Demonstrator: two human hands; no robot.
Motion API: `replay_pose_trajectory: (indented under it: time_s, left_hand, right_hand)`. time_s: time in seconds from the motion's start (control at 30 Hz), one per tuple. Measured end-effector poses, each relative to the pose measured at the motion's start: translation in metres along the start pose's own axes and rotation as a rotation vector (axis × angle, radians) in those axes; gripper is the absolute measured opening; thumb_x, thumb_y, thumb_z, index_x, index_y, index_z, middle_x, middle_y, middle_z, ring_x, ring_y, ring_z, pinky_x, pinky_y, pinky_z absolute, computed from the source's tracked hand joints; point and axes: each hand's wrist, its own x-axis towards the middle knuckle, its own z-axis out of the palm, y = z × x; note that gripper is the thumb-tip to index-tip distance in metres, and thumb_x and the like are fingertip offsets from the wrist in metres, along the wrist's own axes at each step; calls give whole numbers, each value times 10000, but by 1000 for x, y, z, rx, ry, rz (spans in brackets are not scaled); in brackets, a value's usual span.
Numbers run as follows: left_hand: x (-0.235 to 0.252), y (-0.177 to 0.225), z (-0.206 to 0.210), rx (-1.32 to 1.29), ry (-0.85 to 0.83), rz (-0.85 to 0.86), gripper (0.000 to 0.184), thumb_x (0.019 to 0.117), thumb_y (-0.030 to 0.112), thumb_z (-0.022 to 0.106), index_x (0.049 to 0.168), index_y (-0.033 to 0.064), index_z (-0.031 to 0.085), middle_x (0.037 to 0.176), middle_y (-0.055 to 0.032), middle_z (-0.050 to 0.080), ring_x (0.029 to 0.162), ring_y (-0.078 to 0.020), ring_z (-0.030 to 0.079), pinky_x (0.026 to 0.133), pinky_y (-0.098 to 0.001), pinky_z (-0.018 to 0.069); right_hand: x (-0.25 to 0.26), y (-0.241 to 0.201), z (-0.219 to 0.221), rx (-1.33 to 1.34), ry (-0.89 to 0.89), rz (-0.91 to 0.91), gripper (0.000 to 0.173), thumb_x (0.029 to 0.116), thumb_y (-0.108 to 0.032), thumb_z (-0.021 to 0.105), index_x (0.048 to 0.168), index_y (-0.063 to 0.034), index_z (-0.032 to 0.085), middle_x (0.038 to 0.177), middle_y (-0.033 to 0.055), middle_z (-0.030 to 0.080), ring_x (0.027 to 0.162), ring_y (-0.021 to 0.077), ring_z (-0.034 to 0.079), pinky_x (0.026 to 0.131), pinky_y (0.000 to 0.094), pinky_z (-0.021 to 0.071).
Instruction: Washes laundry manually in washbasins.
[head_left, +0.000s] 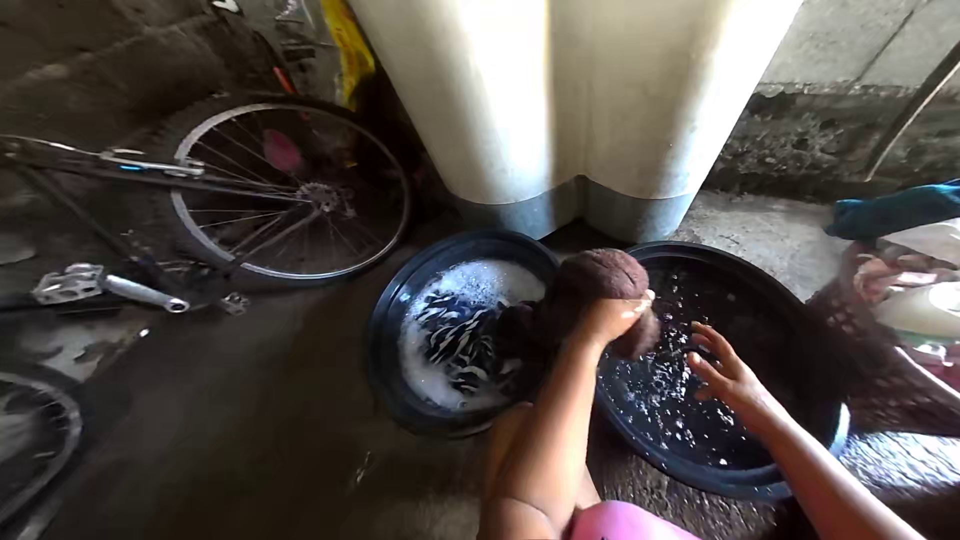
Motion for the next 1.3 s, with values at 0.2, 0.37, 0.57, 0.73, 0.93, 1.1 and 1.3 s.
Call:
replay_pose_trajectory:
  time_s: [0.2, 0.37, 0.57, 0.73, 0.93, 1.1, 1.3]
  left_hand:
    - [-38, -27, -107, 202, 364, -89, 531, 945, 388, 731, 1245, -44, 659, 1227, -251, 674, 1217, -359, 621, 1074, -571, 455]
    - [-59, -56, -174, 489, 342, -298, 616, 910, 447, 751, 1311, -4, 627, 1315, -247, 631, 1284, -369, 577, 1089, -602, 428]
    - [-38, -146, -188, 926, -179, -683, 872, 878, 582, 736, 1353, -125, 548, 1435, -343, 507, 1390, -464, 464, 1131, -643, 367]
    - [-22, -201, -143, 697, 8, -497, 634, 995, 436, 634, 1487, 56, 514, 1508, -265, 474, 1429, -426, 431, 1171, -603, 352]
    - [9, -233, -41, 835, -230, -285, 778, 902, 379, 760, 1584, 298, 396, 1692, -158, 206, 1546, -461, 155, 1201, -639, 283]
    - [29, -248, 6, 1057, -490, -289, 783, 885, 2, 627, 1597, 221, 385, 1733, 44, 84, 1584, -383, -41, 1225, -658, 168]
    - [24, -276, -1, 1227, -517, -529, 552, 967, 165, 608, 1488, 22, 497, 1636, -91, 379, 1552, -342, 231, 1243, -604, 156]
  right_hand:
    - [-26, 75, -29, -732, -247, 125, 491, 977, -286, 714, 1379, -23, 617, 1267, 267, 667, 1189, 440, 639, 1044, 633, 476]
    - [-50, 134, -34, -1004, -340, 273, 579, 991, -468, 653, 1421, -84, 611, 1428, 269, 574, 1381, 500, 469, 1115, 666, 385]
    - [-46, 154, -25, -1108, -350, 288, 615, 1049, -595, 434, 1360, -122, 674, 1401, 211, 627, 1408, 445, 473, 1164, 670, 302]
    - [-52, 166, -12, -1189, -274, 230, 605, 1084, -545, 340, 1293, -114, 708, 1368, 163, 661, 1382, 400, 509, 1114, 668, 333]
    - [-51, 166, -17, -1196, -255, 209, 619, 1077, -523, 279, 1251, -124, 719, 1336, 139, 676, 1351, 369, 538, 1111, 623, 363]
    - [-49, 165, -20, -1160, -252, 203, 605, 1061, -509, 307, 1205, -93, 723, 1302, 149, 685, 1333, 362, 552, 1100, 604, 379]
    - [-45, 165, -23, -1162, -295, 211, 612, 1057, -521, 293, 1205, -101, 713, 1287, 149, 687, 1313, 361, 561, 1066, 595, 404]
